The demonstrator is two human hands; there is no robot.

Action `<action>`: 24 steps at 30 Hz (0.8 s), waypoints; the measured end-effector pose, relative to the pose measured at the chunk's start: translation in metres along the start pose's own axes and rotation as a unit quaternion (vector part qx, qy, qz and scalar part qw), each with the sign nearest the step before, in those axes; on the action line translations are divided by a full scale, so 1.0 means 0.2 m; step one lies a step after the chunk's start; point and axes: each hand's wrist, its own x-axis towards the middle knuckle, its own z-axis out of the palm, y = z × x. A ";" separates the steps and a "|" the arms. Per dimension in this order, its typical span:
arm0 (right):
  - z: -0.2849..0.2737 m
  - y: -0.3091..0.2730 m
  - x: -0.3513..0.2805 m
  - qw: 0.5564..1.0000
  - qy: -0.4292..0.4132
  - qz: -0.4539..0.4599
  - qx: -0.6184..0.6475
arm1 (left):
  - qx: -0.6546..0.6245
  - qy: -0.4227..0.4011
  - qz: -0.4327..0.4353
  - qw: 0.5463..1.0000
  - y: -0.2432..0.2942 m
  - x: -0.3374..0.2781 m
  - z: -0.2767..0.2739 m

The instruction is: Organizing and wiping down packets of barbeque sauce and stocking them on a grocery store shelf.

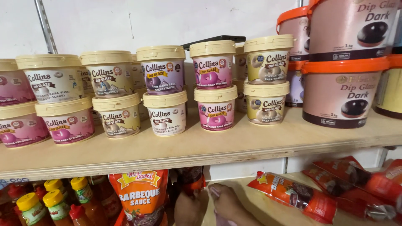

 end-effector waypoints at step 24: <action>-0.62 -0.08 -0.63 0.931 -0.105 -0.252 -0.242 | 0.002 0.023 0.037 0.999 0.35 -0.26 0.04</action>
